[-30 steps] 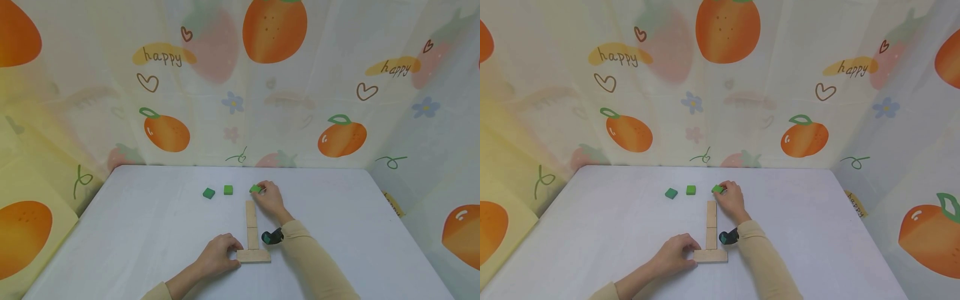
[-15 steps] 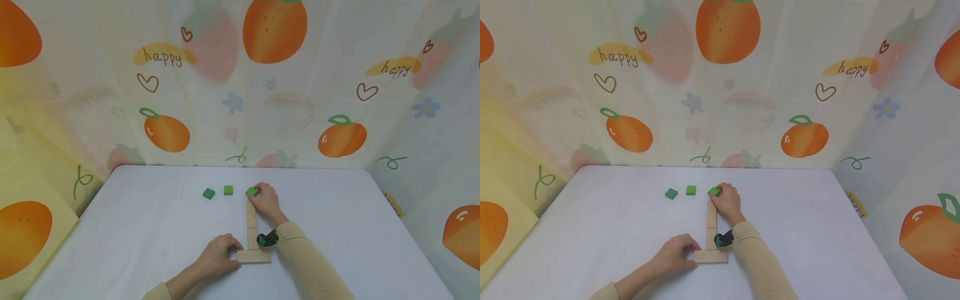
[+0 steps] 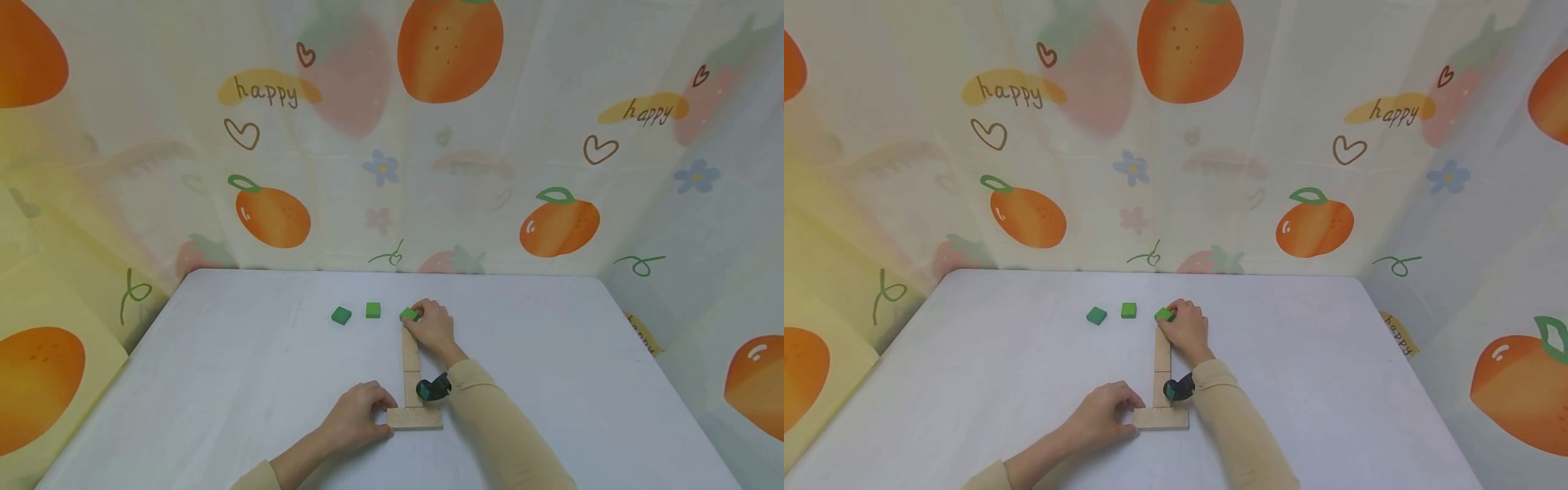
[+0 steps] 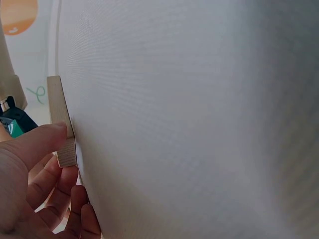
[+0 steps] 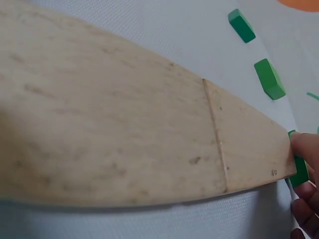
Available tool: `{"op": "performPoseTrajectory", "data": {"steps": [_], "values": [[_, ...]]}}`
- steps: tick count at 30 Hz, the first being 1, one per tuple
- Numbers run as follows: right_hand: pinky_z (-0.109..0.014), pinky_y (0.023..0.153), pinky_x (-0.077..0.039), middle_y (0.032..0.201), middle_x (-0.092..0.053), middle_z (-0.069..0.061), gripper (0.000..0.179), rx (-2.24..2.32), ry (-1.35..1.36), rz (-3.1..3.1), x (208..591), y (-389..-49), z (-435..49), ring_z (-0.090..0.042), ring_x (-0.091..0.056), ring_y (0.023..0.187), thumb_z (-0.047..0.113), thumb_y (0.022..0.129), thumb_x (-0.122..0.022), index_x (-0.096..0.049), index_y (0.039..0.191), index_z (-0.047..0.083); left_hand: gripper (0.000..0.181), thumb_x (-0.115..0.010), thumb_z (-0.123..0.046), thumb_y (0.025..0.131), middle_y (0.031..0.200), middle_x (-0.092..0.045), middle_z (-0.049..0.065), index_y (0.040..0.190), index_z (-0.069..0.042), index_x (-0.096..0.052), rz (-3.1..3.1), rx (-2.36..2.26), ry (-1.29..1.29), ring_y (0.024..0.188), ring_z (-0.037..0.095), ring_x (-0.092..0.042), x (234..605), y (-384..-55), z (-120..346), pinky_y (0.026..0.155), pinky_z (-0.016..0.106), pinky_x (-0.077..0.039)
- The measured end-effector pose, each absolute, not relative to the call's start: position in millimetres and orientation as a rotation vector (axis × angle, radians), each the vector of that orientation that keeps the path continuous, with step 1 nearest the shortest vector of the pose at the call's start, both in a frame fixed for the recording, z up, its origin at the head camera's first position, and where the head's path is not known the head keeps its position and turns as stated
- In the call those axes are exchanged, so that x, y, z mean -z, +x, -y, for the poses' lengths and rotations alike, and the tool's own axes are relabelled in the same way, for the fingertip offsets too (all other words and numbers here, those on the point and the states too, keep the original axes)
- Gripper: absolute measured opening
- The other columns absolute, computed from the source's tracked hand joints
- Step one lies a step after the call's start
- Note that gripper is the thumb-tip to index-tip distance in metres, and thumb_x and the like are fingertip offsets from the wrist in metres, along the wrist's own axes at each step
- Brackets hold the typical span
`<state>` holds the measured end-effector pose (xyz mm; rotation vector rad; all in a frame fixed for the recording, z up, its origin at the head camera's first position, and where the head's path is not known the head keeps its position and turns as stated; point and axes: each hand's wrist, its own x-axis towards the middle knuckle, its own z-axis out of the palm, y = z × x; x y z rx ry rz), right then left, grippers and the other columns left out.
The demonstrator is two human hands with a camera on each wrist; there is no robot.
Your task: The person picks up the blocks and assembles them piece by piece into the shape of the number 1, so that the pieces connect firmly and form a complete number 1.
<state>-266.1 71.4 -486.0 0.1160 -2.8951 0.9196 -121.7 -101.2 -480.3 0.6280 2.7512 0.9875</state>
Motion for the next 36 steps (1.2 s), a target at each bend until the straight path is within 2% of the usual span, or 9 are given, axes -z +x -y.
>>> {"op": "performPoseTrajectory", "data": {"steps": [20, 28, 36], "values": [[-0.044, 0.079, -0.039, 0.094, -0.06, -0.006, 0.035, -0.941, 0.092, 2.944, 486, -269, -71, -0.025, -0.053, 0.09, 0.033, 0.08, -0.064, -0.061, 0.107, 0.012, 0.027, -0.08, -0.019, 0.064, 0.08, -0.055, -0.015, 0.088, -0.02, -0.068, -2.758, -0.975, 0.625, 0.076, 0.003, -0.047, 481, -122, 101, 0.067, 0.022, -0.042], [-0.041, 0.073, -0.04, 0.094, -0.061, -0.009, 0.028, -1.041, 0.186, 2.886, 489, -270, -79, -0.025, -0.054, 0.084, 0.024, 0.085, -0.061, -0.063, 0.109, 0.009, 0.027, -0.08, -0.019, 0.064, 0.079, -0.055, -0.015, 0.088, -0.019, -0.068, -2.76, -0.979, 0.615, 0.075, 0.003, -0.047, 481, -121, 101, 0.067, 0.022, -0.042], [-0.037, 0.07, -0.04, 0.093, -0.061, -0.009, 0.028, -1.051, 0.274, 2.885, 488, -271, -83, -0.022, -0.052, 0.081, 0.019, 0.085, -0.059, -0.064, 0.111, 0.01, 0.028, -0.081, -0.018, 0.063, 0.079, -0.055, -0.015, 0.088, -0.02, -0.068, -2.759, -0.988, 0.63, 0.075, 0.003, -0.048, 481, -122, 102, 0.067, 0.021, -0.042]]}}
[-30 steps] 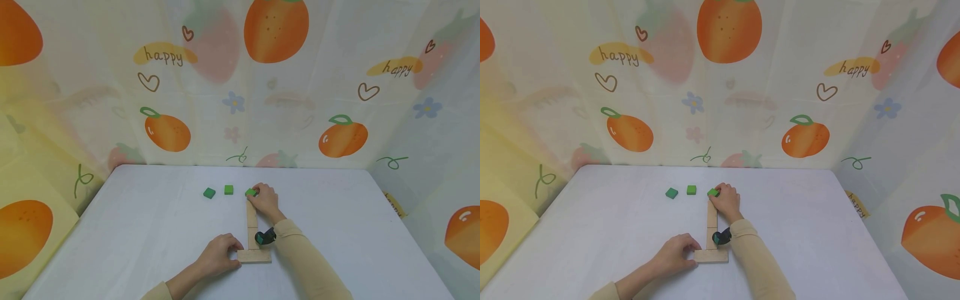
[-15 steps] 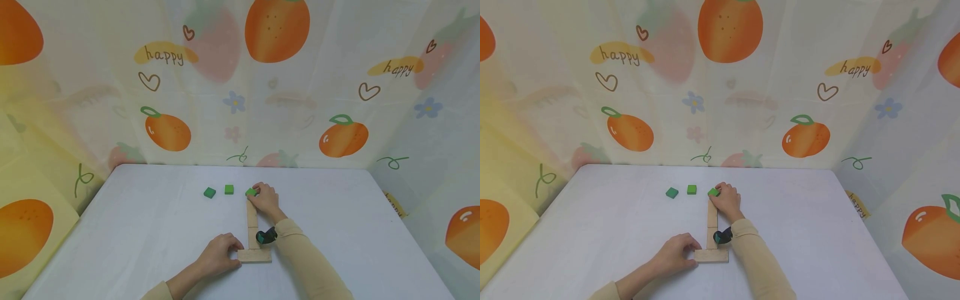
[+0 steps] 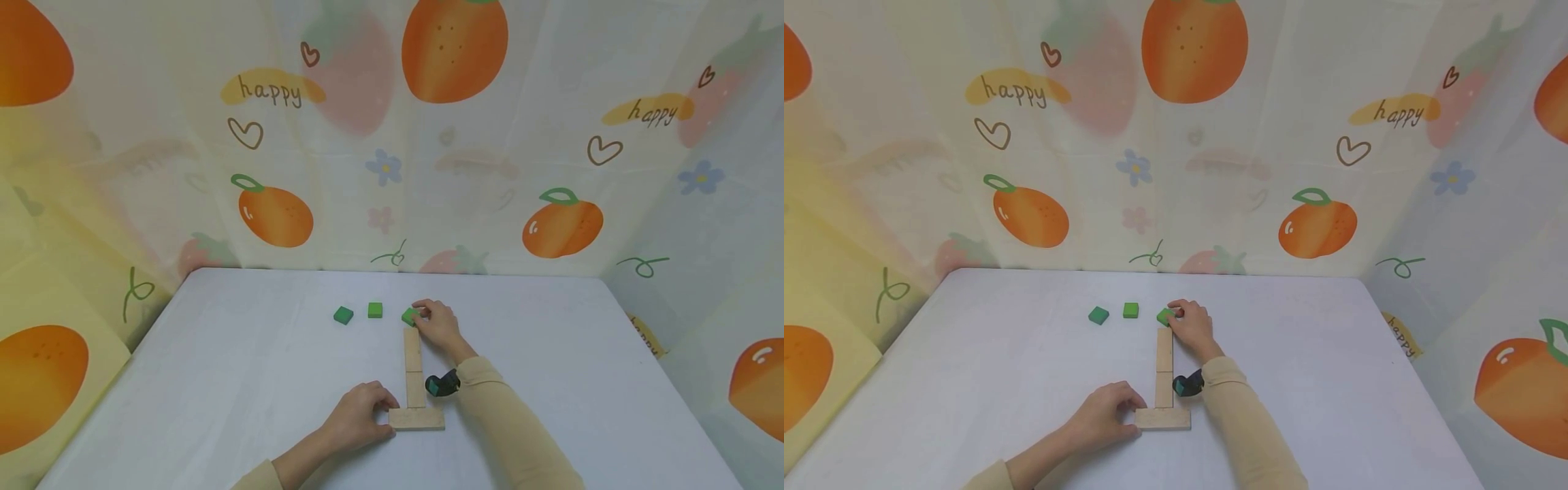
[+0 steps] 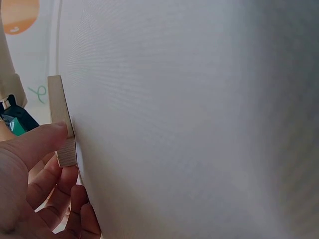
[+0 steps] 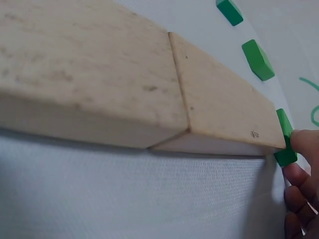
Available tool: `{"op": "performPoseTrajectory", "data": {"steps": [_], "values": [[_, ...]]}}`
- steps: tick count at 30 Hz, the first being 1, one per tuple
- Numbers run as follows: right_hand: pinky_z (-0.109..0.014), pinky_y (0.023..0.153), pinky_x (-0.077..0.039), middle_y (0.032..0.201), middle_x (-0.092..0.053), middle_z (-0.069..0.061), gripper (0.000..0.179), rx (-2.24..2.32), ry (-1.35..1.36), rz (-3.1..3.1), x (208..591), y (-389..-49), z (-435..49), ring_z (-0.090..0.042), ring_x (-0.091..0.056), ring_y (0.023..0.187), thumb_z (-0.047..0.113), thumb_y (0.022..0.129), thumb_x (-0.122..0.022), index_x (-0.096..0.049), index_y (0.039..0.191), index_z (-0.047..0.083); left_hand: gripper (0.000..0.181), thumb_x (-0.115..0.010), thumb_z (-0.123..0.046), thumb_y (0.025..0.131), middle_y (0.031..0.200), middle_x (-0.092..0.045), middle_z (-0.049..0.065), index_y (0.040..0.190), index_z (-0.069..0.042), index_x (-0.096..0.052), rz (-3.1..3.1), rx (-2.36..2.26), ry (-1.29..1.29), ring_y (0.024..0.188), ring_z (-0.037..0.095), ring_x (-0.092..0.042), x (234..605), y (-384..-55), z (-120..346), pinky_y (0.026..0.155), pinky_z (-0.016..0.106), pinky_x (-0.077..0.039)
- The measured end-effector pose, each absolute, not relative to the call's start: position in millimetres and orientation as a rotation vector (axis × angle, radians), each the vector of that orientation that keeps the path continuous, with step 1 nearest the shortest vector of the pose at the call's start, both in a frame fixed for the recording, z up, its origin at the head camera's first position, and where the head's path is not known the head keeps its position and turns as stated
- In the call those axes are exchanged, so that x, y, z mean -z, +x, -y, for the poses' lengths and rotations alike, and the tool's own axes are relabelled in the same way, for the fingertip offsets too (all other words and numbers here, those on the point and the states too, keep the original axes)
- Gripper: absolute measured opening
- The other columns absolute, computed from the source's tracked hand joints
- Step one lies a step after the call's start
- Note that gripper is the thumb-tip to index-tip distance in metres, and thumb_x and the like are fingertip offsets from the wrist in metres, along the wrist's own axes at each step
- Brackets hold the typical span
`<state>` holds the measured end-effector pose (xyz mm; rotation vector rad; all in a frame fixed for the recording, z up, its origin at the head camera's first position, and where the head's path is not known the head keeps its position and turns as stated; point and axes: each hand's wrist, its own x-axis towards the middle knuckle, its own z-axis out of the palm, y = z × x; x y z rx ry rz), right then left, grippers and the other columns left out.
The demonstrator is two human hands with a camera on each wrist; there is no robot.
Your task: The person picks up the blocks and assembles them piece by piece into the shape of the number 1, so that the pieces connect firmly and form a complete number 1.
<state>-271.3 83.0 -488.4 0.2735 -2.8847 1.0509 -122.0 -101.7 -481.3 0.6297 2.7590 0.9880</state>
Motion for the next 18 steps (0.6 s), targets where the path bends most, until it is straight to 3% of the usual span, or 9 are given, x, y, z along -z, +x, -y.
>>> {"op": "performPoseTrajectory", "data": {"steps": [18], "values": [[-0.036, 0.067, -0.039, 0.087, -0.06, -0.005, 0.027, -1.017, 0.302, 2.89, 487.7, -268.5, -82.8, -0.02, -0.051, 0.077, 0.02, 0.085, -0.06, -0.066, 0.111, 0.013, 0.026, -0.08, -0.017, 0.064, 0.078, -0.055, -0.015, 0.087, -0.019, -0.068, -2.747, -0.997, 0.619, 0.074, 0.003, -0.047, 480.9, -122.2, 100.9, 0.066, 0.021, -0.041]]}}
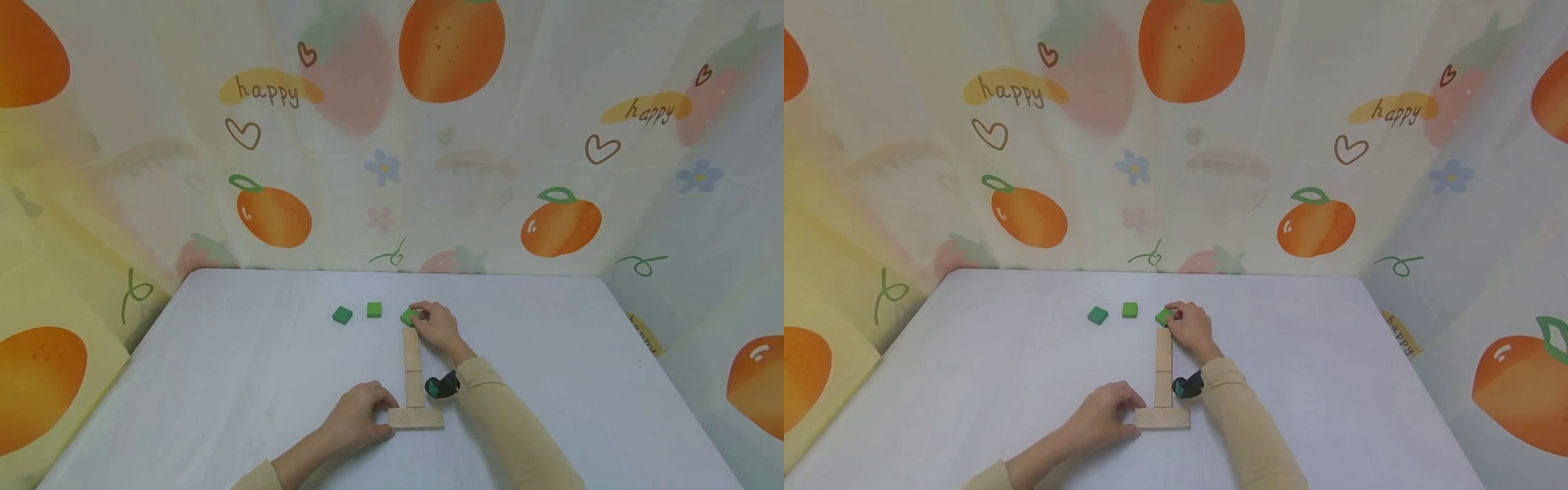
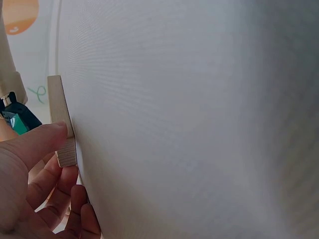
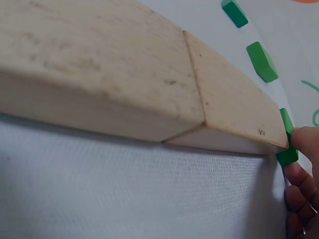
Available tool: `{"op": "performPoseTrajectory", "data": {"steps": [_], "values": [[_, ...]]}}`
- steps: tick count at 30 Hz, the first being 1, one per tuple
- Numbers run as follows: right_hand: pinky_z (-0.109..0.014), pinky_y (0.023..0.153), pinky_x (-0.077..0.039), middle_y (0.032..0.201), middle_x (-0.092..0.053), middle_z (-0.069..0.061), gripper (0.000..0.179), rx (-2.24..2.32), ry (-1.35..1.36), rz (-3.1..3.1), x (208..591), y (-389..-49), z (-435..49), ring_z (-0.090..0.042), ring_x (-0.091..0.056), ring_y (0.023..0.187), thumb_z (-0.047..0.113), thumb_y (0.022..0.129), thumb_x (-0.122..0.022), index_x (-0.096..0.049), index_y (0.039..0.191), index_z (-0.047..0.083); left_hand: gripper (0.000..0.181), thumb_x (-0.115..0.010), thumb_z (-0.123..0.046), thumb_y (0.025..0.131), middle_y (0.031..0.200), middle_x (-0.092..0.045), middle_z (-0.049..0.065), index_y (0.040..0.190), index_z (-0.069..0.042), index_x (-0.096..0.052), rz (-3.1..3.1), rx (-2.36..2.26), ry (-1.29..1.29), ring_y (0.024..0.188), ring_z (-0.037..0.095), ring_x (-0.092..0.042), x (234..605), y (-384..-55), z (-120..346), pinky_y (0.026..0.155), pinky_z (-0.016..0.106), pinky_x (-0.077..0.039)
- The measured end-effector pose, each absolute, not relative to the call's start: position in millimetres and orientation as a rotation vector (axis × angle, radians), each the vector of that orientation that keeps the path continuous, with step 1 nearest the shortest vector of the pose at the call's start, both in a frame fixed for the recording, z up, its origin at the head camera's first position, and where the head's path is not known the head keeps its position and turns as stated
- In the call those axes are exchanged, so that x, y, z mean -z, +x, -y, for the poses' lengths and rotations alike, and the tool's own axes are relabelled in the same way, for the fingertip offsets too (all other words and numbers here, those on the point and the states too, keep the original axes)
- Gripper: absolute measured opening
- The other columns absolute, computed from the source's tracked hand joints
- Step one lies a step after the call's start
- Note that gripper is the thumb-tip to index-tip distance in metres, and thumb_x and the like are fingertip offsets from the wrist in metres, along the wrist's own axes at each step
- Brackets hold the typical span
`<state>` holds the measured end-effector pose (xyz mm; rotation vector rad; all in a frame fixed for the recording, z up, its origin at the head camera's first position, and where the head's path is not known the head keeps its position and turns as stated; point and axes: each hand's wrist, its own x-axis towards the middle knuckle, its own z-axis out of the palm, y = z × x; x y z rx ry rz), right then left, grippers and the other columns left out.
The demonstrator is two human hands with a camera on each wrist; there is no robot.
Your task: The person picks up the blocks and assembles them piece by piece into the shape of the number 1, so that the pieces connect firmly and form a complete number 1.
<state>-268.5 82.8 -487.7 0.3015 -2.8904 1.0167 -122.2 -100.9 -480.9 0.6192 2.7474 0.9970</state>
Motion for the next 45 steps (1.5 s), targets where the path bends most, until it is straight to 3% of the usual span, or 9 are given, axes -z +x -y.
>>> {"op": "performPoseTrajectory", "data": {"steps": [38, 45], "values": [[-0.036, 0.068, -0.04, 0.088, -0.062, -0.003, 0.026, -0.993, 0.312, 2.921, 486.5, -268.2, -83.6, -0.017, -0.052, 0.076, 0.022, 0.083, -0.061, -0.065, 0.108, 0.013, 0.027, -0.08, -0.018, 0.064, 0.079, -0.055, -0.015, 0.088, -0.019, -0.068, -2.761, -0.998, 0.632, 0.075, 0.003, -0.047, 478.9, -121.1, 101.8, 0.066, 0.021, -0.041], [-0.038, 0.074, -0.042, 0.091, -0.062, -0.006, 0.029, -1.06, 0.409, 2.889, 489.9, -271.0, -91.2, -0.021, -0.053, 0.082, 0.02, 0.084, -0.061, -0.064, 0.111, 0.01, 0.027, -0.08, -0.018, 0.065, 0.08, -0.055, -0.015, 0.088, -0.02, -0.068, -2.763, -0.994, 0.645, 0.075, 0.003, -0.047, 481.4, -121.2, 101.7, 0.067, 0.021, -0.041]]}}
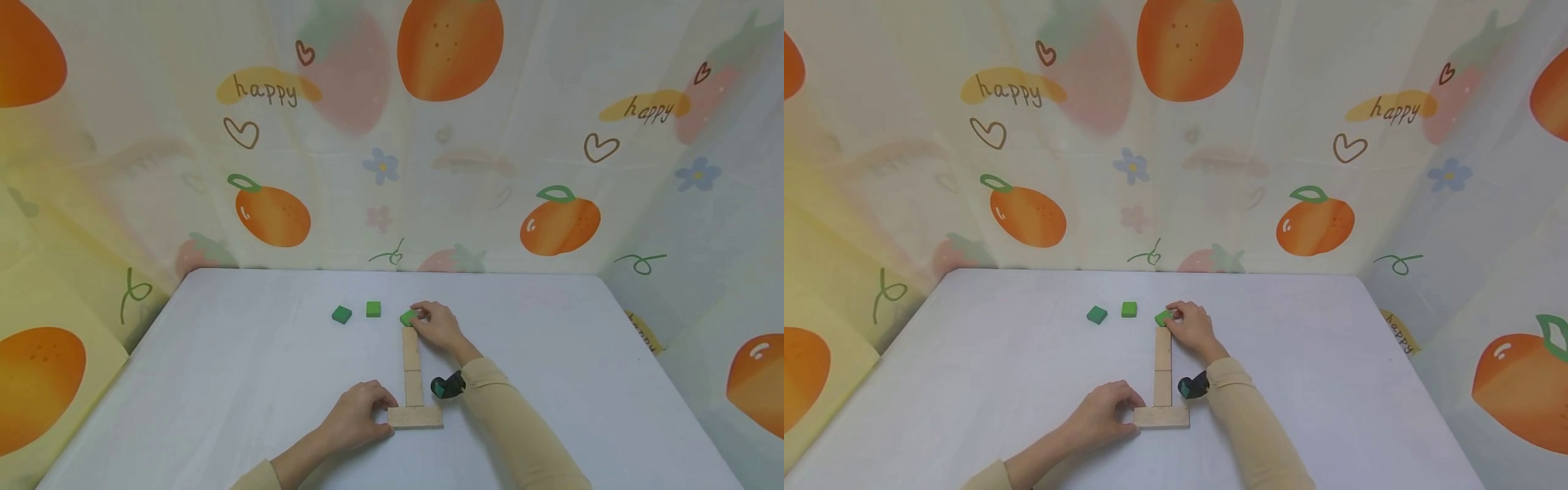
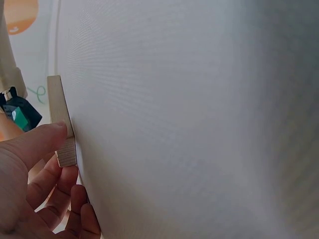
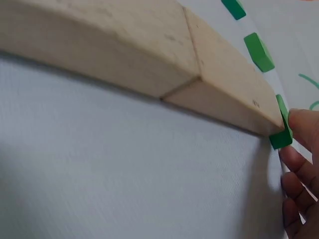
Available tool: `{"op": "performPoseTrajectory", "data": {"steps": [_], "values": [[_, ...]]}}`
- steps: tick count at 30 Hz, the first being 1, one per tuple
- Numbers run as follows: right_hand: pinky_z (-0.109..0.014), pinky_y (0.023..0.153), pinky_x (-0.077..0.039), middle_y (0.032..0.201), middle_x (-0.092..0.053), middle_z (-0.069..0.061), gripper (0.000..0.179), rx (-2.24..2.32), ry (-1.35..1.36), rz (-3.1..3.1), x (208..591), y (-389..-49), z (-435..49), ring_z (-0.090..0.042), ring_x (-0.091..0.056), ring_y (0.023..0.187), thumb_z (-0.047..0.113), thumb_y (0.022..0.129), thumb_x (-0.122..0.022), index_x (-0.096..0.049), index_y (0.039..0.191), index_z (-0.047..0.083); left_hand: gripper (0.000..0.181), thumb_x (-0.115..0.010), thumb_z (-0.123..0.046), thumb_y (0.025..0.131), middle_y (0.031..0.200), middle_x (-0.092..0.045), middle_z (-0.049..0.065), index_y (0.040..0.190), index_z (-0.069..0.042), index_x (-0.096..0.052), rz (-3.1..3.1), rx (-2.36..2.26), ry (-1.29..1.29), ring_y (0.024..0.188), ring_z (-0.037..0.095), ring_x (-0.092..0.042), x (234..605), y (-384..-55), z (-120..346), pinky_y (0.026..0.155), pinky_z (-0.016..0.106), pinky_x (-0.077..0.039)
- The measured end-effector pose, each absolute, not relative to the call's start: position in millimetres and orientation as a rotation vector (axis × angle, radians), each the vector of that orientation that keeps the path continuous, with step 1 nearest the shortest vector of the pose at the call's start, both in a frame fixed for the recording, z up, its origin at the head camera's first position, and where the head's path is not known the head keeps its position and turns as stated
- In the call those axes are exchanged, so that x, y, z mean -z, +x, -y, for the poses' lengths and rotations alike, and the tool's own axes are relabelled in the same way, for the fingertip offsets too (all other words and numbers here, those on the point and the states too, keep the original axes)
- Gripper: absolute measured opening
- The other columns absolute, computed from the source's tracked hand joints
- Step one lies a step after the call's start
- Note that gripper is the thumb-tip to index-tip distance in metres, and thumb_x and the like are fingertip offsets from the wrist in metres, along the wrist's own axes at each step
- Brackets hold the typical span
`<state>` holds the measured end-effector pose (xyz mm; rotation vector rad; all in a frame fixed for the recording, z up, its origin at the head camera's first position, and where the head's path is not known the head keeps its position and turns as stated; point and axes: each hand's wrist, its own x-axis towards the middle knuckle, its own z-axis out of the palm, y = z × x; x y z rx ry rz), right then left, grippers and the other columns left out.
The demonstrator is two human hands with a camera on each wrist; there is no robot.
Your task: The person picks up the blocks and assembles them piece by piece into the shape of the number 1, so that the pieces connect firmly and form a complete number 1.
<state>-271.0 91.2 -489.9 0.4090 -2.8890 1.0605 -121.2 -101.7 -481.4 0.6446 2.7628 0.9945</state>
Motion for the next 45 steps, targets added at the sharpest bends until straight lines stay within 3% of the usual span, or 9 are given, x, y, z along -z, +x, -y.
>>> {"op": "performPoseTrajectory", "data": {"steps": [9, 32, 39, 45], "values": [[-0.04, 0.085, -0.044, 0.097, -0.064, -0.009, 0.031, -1.083, 0.621, 2.823, 496, -278, -103, -0.024, -0.057, 0.093, 0.015, 0.085, -0.062, -0.063, 0.115, 0.009, 0.027, -0.08, -0.018, 0.064, 0.08, -0.055, -0.016, 0.089, -0.02, -0.068, -2.779, -0.985, 0.662, 0.075, 0.003, -0.047, 482, -121, 102, 0.067, 0.021, -0.041], [-0.041, 0.08, -0.04, 0.092, -0.063, -0.007, 0.027, -1.058, 0.658, 2.76, 500, -278, -104, -0.023, -0.054, 0.087, 0.014, 0.084, -0.062, -0.067, 0.11, 0.01, 0.028, -0.08, -0.019, 0.065, 0.08, -0.055, -0.015, 0.089, -0.02, -0.067, -2.761, -0.975, 0.66, 0.076, 0.003, -0.047, 480, -122, 102, 0.067, 0.022, -0.041], [-0.037, 0.077, -0.041, 0.088, -0.063, -0.003, 0.025, -1.095, 0.763, 2.642, 506, -281, -109, -0.019, -0.055, 0.084, 0.026, 0.086, -0.06, -0.068, 0.108, 0.015, 0.032, -0.081, -0.02, 0.064, 0.083, -0.055, -0.015, 0.093, -0.019, -0.066, -2.717, -0.963, 0.662, 0.077, 0.003, -0.048, 477, -123, 103, 0.07, 0.022, -0.043], [-0.044, 0.082, -0.04, 0.091, -0.063, -0.008, 0.026, -1.061, 0.659, 2.746, 500, -278, -104, -0.026, -0.056, 0.088, 0.014, 0.083, -0.063, -0.068, 0.108, 0.01, 0.036, -0.081, -0.023, 0.064, 0.086, -0.056, -0.013, 0.096, -0.018, -0.066, -2.694, -0.96, 0.684, 0.079, 0.004, -0.05, 473, -126, 107, 0.071, 0.021, -0.044]]}}
